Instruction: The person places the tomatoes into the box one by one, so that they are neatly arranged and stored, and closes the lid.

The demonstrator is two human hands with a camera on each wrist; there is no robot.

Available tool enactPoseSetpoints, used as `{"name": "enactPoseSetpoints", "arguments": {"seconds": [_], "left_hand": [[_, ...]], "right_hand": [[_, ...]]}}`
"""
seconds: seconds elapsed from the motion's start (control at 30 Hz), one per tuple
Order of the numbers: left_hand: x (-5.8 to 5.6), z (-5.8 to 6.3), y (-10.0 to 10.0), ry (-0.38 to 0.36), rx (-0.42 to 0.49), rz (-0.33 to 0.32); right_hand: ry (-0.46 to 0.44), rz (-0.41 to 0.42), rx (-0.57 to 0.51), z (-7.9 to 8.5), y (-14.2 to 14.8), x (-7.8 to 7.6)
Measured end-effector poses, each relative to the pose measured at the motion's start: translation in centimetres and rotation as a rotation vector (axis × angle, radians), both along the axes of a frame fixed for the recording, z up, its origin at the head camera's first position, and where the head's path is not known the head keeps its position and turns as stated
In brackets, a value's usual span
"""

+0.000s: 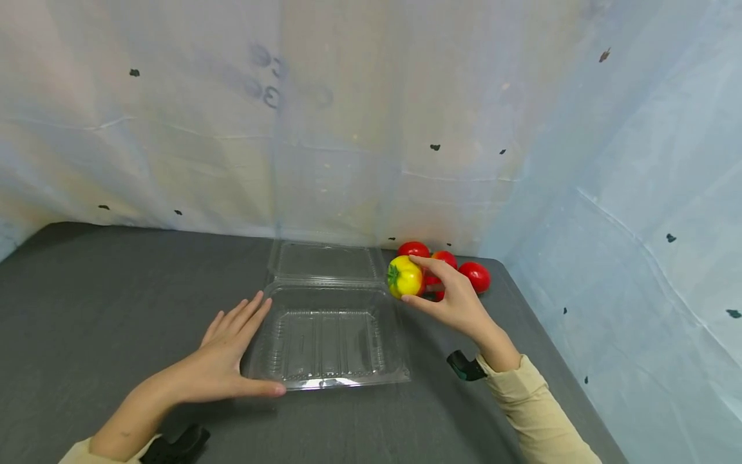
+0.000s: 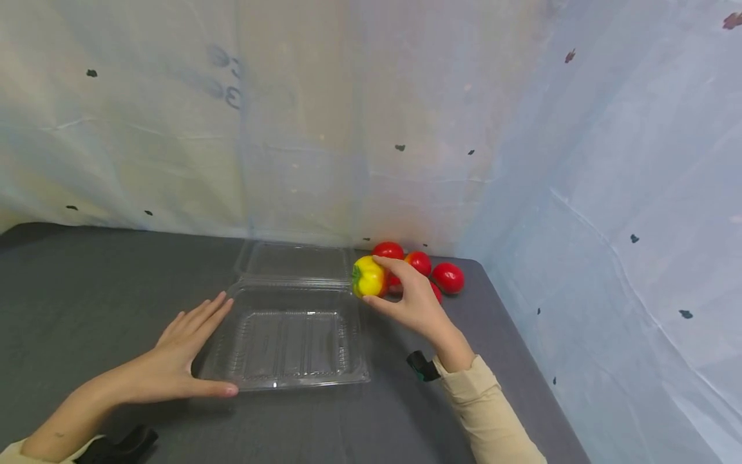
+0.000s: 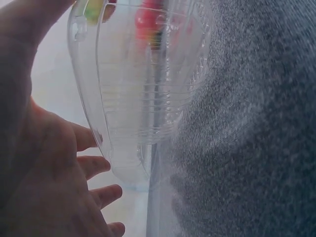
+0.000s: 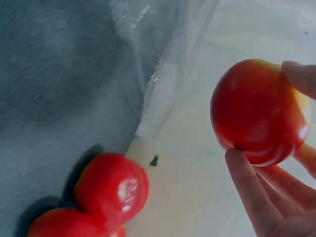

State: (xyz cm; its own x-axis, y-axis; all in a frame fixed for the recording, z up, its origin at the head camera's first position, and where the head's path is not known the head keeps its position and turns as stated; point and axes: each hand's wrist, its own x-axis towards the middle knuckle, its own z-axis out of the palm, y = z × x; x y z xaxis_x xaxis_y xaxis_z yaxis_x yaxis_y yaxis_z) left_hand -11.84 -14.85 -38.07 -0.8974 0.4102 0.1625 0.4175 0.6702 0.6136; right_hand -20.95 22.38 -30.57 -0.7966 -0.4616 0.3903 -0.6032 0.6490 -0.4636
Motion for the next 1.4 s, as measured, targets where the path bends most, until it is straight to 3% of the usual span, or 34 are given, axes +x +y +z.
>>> {"name": "enactPoseSetpoints", "arguments": {"seconds": [0.53,0.97,1.2,1.4], "left_hand": [[-0.2,0.0,0.8,-0.023,0.004,0.008],[-0.1,0.1,0.9,-0.043,0.0,0.008],[-0.1,0.1,1.0,-0.051,0.006,0.01],[-0.1,0.1,1.3,-0.061,0.014,0.008]], "right_hand": [[0.0,0.136,0.0,1.6,-4.9,-0.9],[-0.082,0.215,0.003,1.4,-8.6,-0.6],[-0.119,0.276,0.109,1.0,-10.5,-0.4],[-0.138,0.302,0.13,0.7,-11.4,-0.2]]}}
